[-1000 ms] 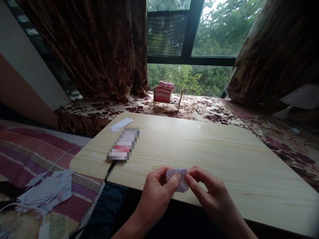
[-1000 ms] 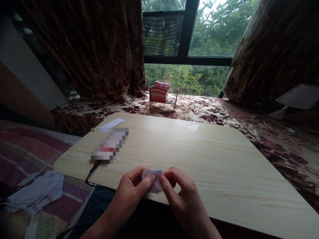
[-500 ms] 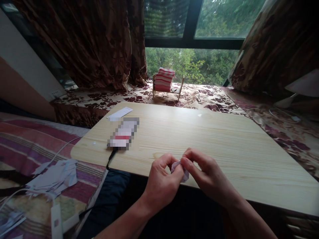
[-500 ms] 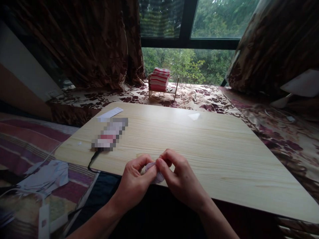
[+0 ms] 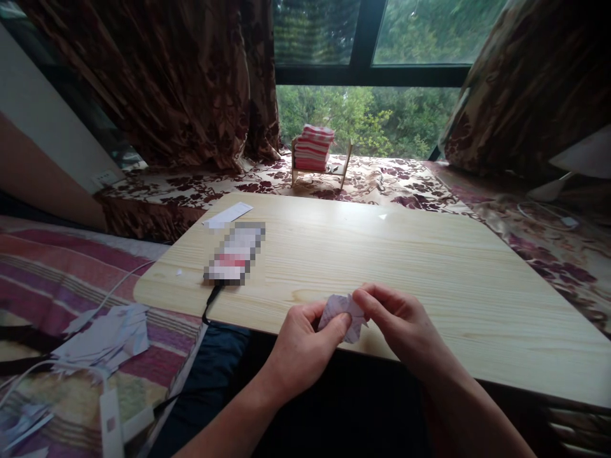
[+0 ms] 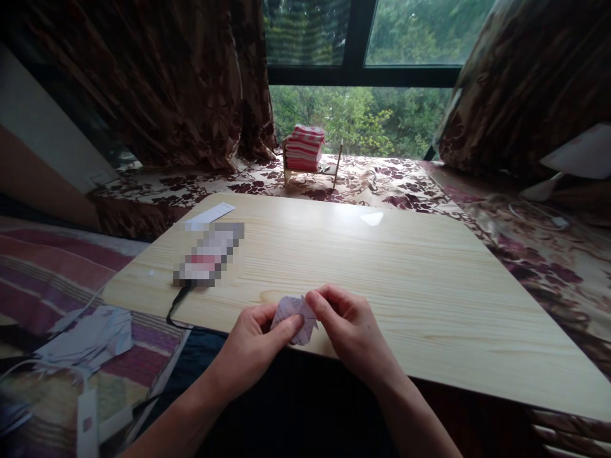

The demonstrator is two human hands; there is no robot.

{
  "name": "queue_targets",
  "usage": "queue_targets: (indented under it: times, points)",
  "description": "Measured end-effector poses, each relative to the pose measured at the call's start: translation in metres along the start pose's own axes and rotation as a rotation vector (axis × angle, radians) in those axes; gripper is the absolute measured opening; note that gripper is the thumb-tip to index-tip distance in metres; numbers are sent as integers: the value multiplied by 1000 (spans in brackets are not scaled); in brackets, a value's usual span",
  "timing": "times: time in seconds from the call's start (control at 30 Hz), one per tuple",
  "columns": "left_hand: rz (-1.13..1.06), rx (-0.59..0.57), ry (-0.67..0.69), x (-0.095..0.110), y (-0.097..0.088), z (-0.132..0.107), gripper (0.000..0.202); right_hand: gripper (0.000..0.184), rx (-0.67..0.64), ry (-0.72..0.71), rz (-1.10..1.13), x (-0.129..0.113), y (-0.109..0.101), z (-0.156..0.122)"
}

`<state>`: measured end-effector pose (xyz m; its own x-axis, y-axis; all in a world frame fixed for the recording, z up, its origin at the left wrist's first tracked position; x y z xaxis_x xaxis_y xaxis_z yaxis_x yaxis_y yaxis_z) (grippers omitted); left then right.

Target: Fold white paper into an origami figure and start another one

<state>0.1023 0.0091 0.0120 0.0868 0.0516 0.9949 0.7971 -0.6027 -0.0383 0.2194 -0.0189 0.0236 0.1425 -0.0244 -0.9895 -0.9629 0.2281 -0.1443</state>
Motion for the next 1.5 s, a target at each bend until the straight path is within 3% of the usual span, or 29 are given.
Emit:
queue_targets:
  times: [0.13,0.27,0.37,0.57,0.83,1.0,1.3,1.37,1.5]
  points:
    - [-12,10,-28,-2,0,2,21,33,38,-32,-73,-3,-13,0]
    - [-23,9,-49,-2,-1,2,23,20,75,-128,-91,-14,-21,-1]
    - [-29,8,-54,-2,0,3,25,12,-8,-242,-103,-26,-13,-2]
    - [-70,-6,-55,0,1,4,25,22,-118,-353,-122,-38,-1,-3]
    - [-37,-6,-25,3,0,3,23,9,-83,-258,-230,-34,-7,0]
    - [-23,-8,15,8,0,5,21,20,-154,-256,-261,-37,4,1]
    - [-240,220,-28,-3,-9,13,24,31,12,-145,-185,-16,-12,0]
    - [-258,185,-22,0,-7,13,23,30,-23,-140,-175,-16,-8,-2]
    - [-224,-14,-31,13,-1,16,16,30,-115,-129,-273,-30,-5,3]
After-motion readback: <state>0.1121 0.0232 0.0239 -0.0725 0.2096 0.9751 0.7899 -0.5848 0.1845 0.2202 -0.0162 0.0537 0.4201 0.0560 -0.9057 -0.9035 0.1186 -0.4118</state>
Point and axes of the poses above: each hand's wrist, its own z-axis towards the middle knuckle, its own y-axis out of the palm, x = y × z, the point moved 9 cm from there along z, towards the middle knuckle, and after that the axes turned 2 degrees about z, right-handed, at the moved point
